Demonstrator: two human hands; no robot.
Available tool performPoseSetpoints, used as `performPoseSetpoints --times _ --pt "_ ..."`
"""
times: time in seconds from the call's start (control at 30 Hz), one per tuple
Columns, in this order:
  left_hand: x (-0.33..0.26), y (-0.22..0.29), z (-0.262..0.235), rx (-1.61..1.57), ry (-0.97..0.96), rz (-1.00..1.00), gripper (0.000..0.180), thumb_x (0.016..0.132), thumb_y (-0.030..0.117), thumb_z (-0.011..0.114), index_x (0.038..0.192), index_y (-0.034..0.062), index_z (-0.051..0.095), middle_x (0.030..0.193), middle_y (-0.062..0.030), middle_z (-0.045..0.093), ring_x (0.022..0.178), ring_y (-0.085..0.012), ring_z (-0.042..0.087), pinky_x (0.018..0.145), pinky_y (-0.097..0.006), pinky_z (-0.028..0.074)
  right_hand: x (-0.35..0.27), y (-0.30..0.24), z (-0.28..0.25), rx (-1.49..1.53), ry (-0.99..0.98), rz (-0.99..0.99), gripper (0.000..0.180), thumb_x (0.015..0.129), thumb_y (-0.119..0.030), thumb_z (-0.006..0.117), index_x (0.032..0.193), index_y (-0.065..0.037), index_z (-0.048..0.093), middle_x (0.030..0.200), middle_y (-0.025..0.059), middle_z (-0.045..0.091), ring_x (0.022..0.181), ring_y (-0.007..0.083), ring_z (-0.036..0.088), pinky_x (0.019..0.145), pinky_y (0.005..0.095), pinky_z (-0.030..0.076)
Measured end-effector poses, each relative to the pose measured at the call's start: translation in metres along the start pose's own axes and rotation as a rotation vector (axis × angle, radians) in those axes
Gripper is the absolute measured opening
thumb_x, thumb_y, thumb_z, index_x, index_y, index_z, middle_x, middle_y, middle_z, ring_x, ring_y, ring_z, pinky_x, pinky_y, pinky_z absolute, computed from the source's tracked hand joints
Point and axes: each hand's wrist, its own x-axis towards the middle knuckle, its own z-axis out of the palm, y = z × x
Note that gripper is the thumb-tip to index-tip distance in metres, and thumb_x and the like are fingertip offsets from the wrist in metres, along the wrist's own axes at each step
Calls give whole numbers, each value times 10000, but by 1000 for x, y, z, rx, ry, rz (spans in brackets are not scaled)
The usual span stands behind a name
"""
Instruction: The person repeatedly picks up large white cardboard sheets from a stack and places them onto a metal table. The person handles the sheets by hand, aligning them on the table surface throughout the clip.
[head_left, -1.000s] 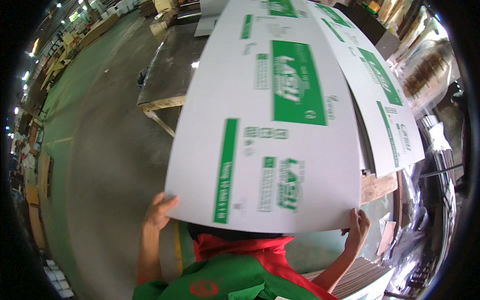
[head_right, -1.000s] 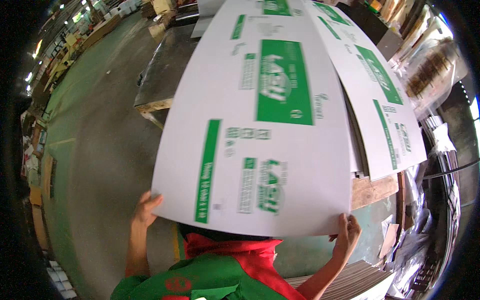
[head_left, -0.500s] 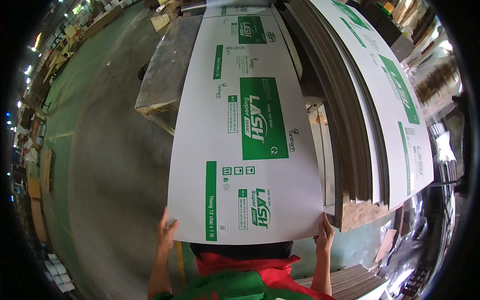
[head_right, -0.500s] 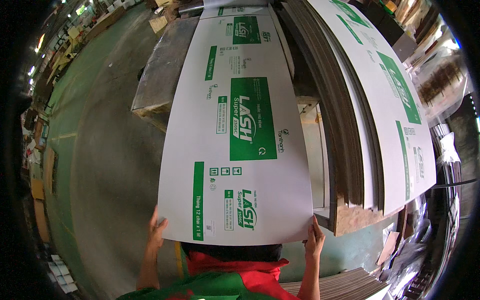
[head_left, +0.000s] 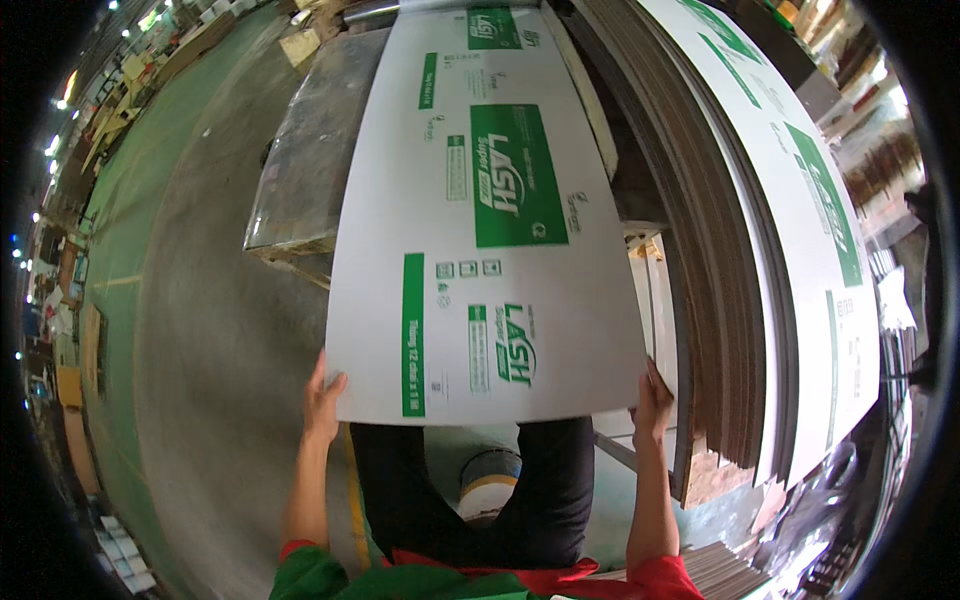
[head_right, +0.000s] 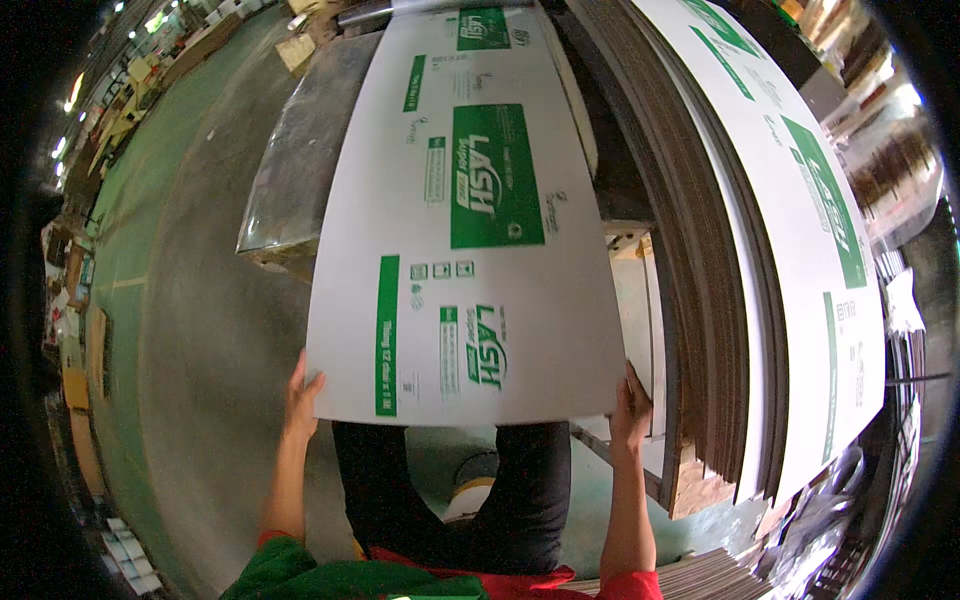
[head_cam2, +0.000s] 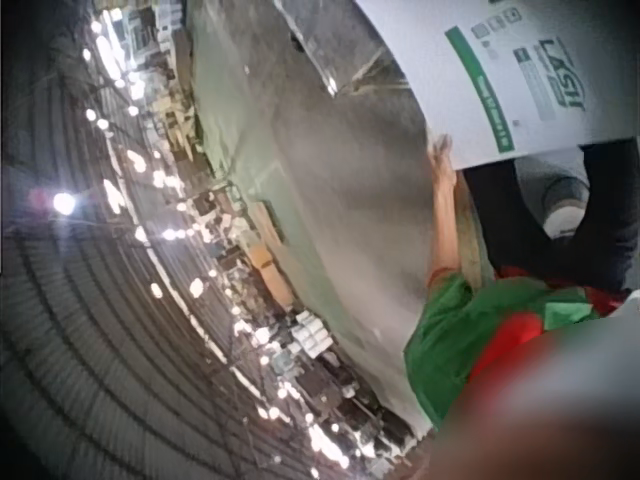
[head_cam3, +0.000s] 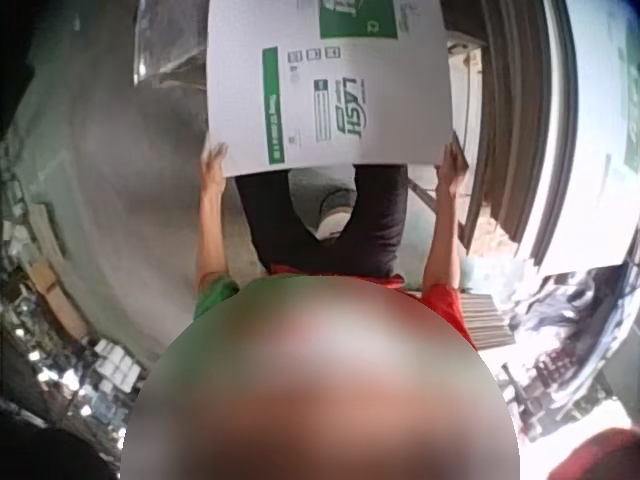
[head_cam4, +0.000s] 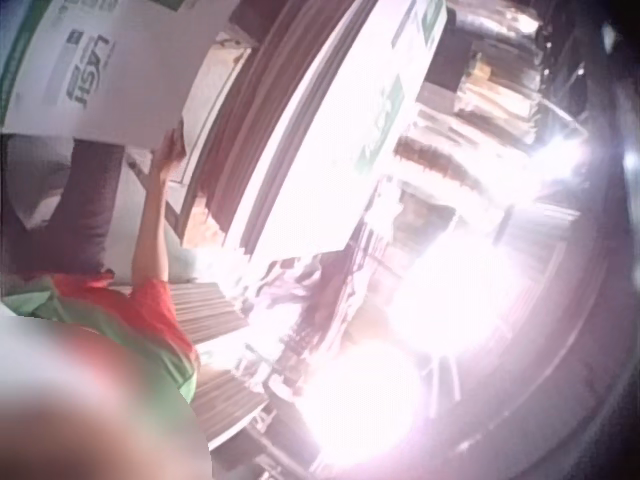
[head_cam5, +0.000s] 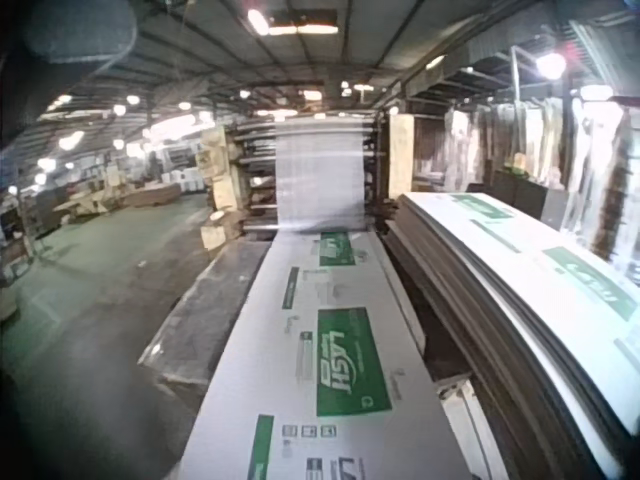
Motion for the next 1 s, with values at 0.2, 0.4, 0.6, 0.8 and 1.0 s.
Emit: performPoseSetpoints --times 0.2,0.4,0.6,0.8,1.0 --pt "88 -2 10 643 265 -95 1045 841 537 722 1524 -68 212 1482 -268 408 1338 -351 452 1100 -416 368 23 -97 40 -872 -83 -195 644 905 -200 641 1463 -22 373 1369 272 503 1257 431 491 1043 496 421" --pt "65 -5 23 990 302 451 822 944 487 612 1514 -2 277 1478 -281 353 1327 -420 429 1069 -515 386 -119 -203 -96 -838 428 -642 508 837 -171 744 1273 -13 538 1269 219 537 1221 370 502 1021 453 429" --pt "-46 -27 78 817 -55 428 706 969 417 601 1498 36 328 1461 -232 382 1313 -396 454 1062 -486 423 -106 -199 -226 -1140 265 -55 615 686 -292 846 1171 3 608 1175 207 590 1155 356 548 988 442 450" --pt "-92 -50 84 694 -261 434 600 979 308 614 1452 15 390 1418 -216 421 1272 -371 499 994 -463 502 -113 -193 -253 -1310 -105 -142 813 554 -216 912 1232 4 521 1212 171 543 1193 332 524 996 402 471" --pt "-113 -38 99 585 -360 424 556 970 290 635 1404 0 442 1403 -210 439 1246 -356 530 963 -449 522 -124 -189 -249 -1375 -87 -251 652 610 -93 785 1157 90 480 1137 231 540 1162 363 539 968 380 506"
